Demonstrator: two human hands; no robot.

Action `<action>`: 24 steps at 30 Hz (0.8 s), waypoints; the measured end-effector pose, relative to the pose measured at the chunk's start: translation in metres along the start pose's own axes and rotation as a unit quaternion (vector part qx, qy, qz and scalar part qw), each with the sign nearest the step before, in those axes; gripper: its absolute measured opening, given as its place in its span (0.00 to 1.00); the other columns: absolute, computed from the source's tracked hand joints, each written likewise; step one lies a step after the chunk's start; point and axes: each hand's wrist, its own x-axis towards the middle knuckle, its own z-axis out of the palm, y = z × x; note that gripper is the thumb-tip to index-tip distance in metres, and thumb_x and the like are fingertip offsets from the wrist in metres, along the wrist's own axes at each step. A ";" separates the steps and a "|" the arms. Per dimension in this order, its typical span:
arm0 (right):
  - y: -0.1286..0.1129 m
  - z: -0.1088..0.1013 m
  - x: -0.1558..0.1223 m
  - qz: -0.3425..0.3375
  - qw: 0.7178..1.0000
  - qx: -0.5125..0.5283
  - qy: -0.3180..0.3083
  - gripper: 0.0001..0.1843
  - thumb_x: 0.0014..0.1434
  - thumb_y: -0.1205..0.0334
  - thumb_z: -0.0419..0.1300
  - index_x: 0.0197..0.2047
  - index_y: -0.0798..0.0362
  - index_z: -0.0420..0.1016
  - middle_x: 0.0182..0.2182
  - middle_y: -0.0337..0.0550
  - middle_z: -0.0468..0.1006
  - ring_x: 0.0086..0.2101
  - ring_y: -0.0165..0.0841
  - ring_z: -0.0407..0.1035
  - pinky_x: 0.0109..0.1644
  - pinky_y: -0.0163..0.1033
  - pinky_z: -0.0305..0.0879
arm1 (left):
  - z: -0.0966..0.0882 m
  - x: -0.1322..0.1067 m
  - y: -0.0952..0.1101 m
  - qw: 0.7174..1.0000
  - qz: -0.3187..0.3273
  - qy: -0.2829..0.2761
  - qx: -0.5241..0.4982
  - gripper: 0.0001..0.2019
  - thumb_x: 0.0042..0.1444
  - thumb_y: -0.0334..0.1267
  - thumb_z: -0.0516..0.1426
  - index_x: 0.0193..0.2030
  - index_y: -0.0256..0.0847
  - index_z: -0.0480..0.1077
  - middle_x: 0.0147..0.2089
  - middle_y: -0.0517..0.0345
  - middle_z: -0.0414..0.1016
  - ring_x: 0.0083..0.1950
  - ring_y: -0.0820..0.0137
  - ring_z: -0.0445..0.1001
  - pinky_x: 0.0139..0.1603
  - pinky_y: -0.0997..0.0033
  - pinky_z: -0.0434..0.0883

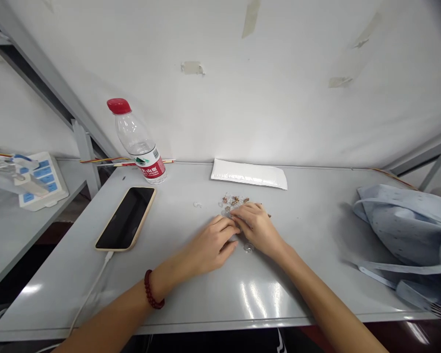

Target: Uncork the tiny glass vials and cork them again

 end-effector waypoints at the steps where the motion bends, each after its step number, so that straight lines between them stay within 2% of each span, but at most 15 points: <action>1: 0.000 -0.002 0.000 0.000 1.000 0.003 -0.004 0.11 0.64 0.70 0.52 0.41 0.53 0.76 0.34 0.44 0.80 0.39 0.38 0.70 0.46 0.48 0.60 | 0.000 0.000 0.001 1.000 0.002 -0.003 0.004 0.11 0.60 0.31 0.53 0.49 0.37 0.70 0.47 0.52 0.72 0.51 0.63 0.66 0.54 0.61 0.68; 4: -0.001 -0.011 0.001 -0.003 0.999 0.043 -0.009 0.11 0.64 0.69 0.52 0.40 0.53 0.77 0.35 0.45 0.80 0.39 0.37 0.70 0.46 0.46 0.63 | 0.001 0.000 0.001 1.000 0.013 -0.009 0.013 0.11 0.60 0.33 0.55 0.49 0.38 0.70 0.47 0.52 0.72 0.51 0.63 0.66 0.54 0.61 0.67; 6: -0.001 -0.020 0.002 0.004 0.997 0.075 0.013 0.11 0.64 0.68 0.53 0.40 0.53 0.77 0.36 0.45 0.80 0.40 0.37 0.71 0.45 0.44 0.65 | 0.001 -0.001 0.000 1.000 0.019 -0.010 0.022 0.10 0.60 0.34 0.55 0.48 0.38 0.70 0.47 0.52 0.72 0.50 0.63 0.66 0.53 0.61 0.68; 10: 0.003 -0.040 -0.002 0.083 0.990 0.104 0.047 0.10 0.62 0.63 0.54 0.41 0.51 0.78 0.38 0.43 0.81 0.39 0.36 0.72 0.43 0.42 0.68 | 0.001 -0.002 0.001 0.999 0.019 -0.014 0.047 0.04 0.61 0.32 0.53 0.39 0.38 0.70 0.42 0.52 0.71 0.44 0.64 0.67 0.47 0.61 0.68; 13: 0.009 -0.053 -0.005 0.132 0.985 0.112 0.019 0.11 0.61 0.61 0.55 0.40 0.51 0.78 0.37 0.43 0.81 0.36 0.35 0.73 0.37 0.40 0.67 | 0.003 -0.002 0.003 0.999 0.017 -0.007 0.048 0.03 0.60 0.31 0.53 0.38 0.38 0.68 0.41 0.52 0.70 0.44 0.64 0.66 0.46 0.62 0.68; 17: 0.020 -0.062 -0.010 0.190 0.977 0.092 0.000 0.10 0.58 0.61 0.56 0.31 0.53 0.77 0.27 0.41 0.79 0.27 0.32 0.70 0.30 0.38 0.64 | 0.006 -0.001 0.005 0.998 0.037 -0.006 0.055 0.06 0.62 0.36 0.54 0.43 0.38 0.67 0.44 0.51 0.70 0.45 0.63 0.66 0.47 0.60 0.67; 19: 0.023 -0.065 -0.016 0.218 0.971 0.098 -0.011 0.09 0.56 0.61 0.57 0.29 0.54 0.76 0.24 0.40 0.77 0.26 0.31 0.69 0.30 0.37 0.63 | 0.007 0.000 0.003 0.997 0.042 -0.008 0.067 0.05 0.62 0.37 0.53 0.41 0.39 0.68 0.42 0.53 0.70 0.44 0.64 0.66 0.46 0.60 0.66; 22: 0.023 -0.066 -0.032 0.220 0.970 0.099 -0.033 0.09 0.56 0.60 0.57 0.29 0.53 0.75 0.26 0.40 0.77 0.28 0.32 0.70 0.31 0.37 0.64 | 0.007 0.000 0.000 0.996 0.036 -0.006 0.079 0.07 0.63 0.33 0.51 0.35 0.39 0.67 0.37 0.55 0.69 0.41 0.66 0.65 0.43 0.63 0.66; 24: 0.021 -0.065 -0.045 0.202 0.976 0.079 -0.039 0.08 0.57 0.63 0.56 0.34 0.53 0.76 0.32 0.42 0.78 0.31 0.32 0.71 0.32 0.37 0.65 | 0.005 -0.001 -0.002 0.996 0.034 -0.002 0.088 0.07 0.61 0.30 0.50 0.32 0.38 0.66 0.34 0.55 0.68 0.39 0.66 0.65 0.42 0.64 0.66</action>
